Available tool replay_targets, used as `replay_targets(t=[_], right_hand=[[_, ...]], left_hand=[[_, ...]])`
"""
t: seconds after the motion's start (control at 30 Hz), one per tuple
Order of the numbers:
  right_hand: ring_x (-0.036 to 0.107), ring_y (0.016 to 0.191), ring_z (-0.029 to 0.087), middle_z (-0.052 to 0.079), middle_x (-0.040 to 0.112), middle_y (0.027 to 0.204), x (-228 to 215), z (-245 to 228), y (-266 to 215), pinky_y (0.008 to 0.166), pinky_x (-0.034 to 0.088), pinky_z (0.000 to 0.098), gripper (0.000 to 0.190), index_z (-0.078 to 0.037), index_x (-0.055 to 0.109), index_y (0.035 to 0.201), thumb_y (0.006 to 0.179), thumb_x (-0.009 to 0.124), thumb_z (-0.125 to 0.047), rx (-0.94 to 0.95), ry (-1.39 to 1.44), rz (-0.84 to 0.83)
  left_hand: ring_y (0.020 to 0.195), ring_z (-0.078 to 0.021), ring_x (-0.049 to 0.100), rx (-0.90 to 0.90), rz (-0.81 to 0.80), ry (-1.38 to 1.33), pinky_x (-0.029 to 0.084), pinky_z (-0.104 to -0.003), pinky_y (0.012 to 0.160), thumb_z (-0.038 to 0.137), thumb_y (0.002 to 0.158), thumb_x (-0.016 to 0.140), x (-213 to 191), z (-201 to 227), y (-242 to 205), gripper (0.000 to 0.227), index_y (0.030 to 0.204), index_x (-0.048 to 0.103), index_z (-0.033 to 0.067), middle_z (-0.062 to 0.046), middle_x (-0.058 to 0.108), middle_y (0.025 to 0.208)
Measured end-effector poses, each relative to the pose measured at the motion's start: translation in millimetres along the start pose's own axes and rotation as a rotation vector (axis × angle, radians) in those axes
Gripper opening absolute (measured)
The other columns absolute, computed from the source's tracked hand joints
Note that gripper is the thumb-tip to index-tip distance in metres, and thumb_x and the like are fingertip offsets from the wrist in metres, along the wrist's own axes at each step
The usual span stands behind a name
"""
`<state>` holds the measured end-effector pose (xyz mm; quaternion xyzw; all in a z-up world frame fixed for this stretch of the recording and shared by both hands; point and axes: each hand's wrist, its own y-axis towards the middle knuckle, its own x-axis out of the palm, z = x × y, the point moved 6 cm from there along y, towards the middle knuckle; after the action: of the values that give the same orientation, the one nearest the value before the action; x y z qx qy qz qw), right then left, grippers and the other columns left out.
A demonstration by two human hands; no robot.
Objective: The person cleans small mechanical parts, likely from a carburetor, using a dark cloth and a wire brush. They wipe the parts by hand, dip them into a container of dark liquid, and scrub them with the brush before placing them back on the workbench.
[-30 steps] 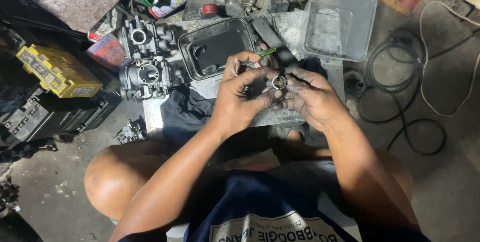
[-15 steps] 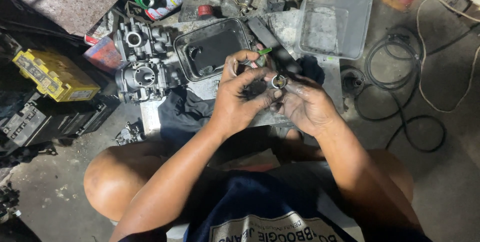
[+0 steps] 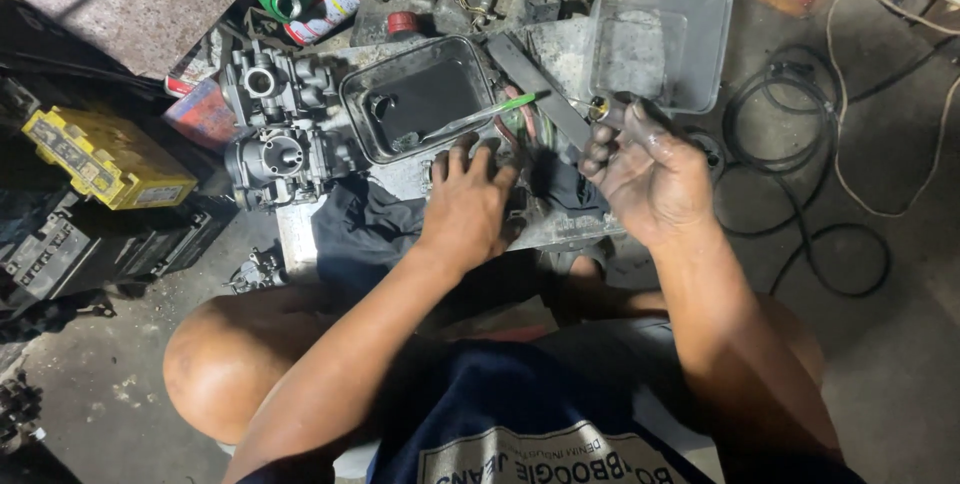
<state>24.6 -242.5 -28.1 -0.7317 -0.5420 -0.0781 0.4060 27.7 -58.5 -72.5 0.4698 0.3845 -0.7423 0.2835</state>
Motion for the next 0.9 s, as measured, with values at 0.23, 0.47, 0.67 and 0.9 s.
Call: replay_targets(t=[0.23,0.47,0.67,0.9], right_hand=[[0.064,0.075,0.017,0.005,0.066,0.081,-10,9,6,0.076,0.058,0.0327,0.018,-0.008,0.069,0.09,0.092,0.071,-0.027,0.003,0.012,-0.01],[0.063,0.073,0.02,0.008,0.066,0.081,-19,11,11,0.074,0.057,0.034,0.015,-0.009,0.07,0.097,0.092,0.071,-0.023,-0.044,-0.042,-0.016],[0.066,0.073,0.022,0.014,0.068,0.081,-10,9,10,0.073,0.058,0.0363,0.019,-0.006,0.069,0.109,0.093,0.07,-0.017,-0.103,-0.093,-0.057],[0.067,0.074,0.02,0.012,0.07,0.08,12,4,4,0.073,0.06,0.0343,0.02,-0.006,0.071,0.11,0.092,0.072,-0.014,-0.16,-0.138,-0.057]], left_hand=[[0.13,-0.044,0.044,0.018,0.103,0.05,0.035,-0.055,0.104,0.021,0.085,0.068,26,-1,4,0.031,0.114,0.077,0.0189,-0.017,0.057,0.136],[0.135,-0.0408,0.037,0.102,0.111,0.018,0.022,-0.06,0.112,0.024,0.092,0.058,42,-11,2,0.023,0.103,0.079,0.0236,-0.009,0.053,0.135],[0.128,-0.0384,0.044,0.157,0.34,-0.007,0.021,-0.062,0.114,0.039,0.079,0.074,26,-31,-10,0.025,0.1,0.077,0.026,-0.004,0.057,0.121],[0.116,-0.0398,0.053,0.141,0.601,-0.5,0.041,-0.054,0.103,0.03,0.075,0.084,12,-53,-29,0.038,0.111,0.075,0.0227,-0.003,0.057,0.115]])
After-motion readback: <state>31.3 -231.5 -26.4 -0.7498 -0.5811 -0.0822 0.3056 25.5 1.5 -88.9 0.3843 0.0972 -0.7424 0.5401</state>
